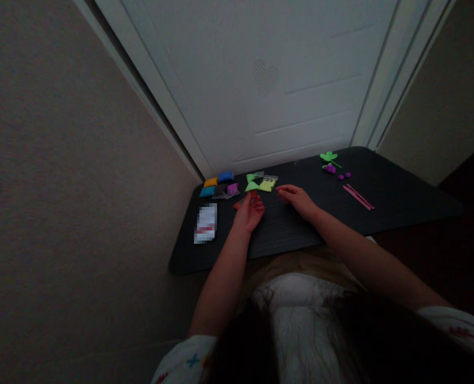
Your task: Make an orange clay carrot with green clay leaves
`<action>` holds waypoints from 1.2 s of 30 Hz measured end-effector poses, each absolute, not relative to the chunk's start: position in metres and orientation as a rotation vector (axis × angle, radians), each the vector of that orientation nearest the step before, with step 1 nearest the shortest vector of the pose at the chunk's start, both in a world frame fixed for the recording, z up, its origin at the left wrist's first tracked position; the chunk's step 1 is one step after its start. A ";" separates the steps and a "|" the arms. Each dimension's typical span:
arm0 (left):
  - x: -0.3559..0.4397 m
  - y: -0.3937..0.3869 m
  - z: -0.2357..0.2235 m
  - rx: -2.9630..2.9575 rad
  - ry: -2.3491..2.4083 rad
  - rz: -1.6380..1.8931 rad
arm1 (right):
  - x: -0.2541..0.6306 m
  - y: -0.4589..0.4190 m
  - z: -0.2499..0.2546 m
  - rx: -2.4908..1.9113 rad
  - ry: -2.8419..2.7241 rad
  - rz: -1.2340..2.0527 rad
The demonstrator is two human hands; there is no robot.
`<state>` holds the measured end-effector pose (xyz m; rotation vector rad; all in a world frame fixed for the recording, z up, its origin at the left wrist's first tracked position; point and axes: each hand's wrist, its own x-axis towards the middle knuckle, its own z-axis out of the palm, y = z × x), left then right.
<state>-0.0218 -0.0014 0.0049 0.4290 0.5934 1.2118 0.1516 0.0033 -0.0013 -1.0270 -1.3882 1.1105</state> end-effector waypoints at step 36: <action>-0.021 0.000 0.004 0.414 0.631 1.285 | 0.150 -0.002 0.007 -1.082 -1.436 1.101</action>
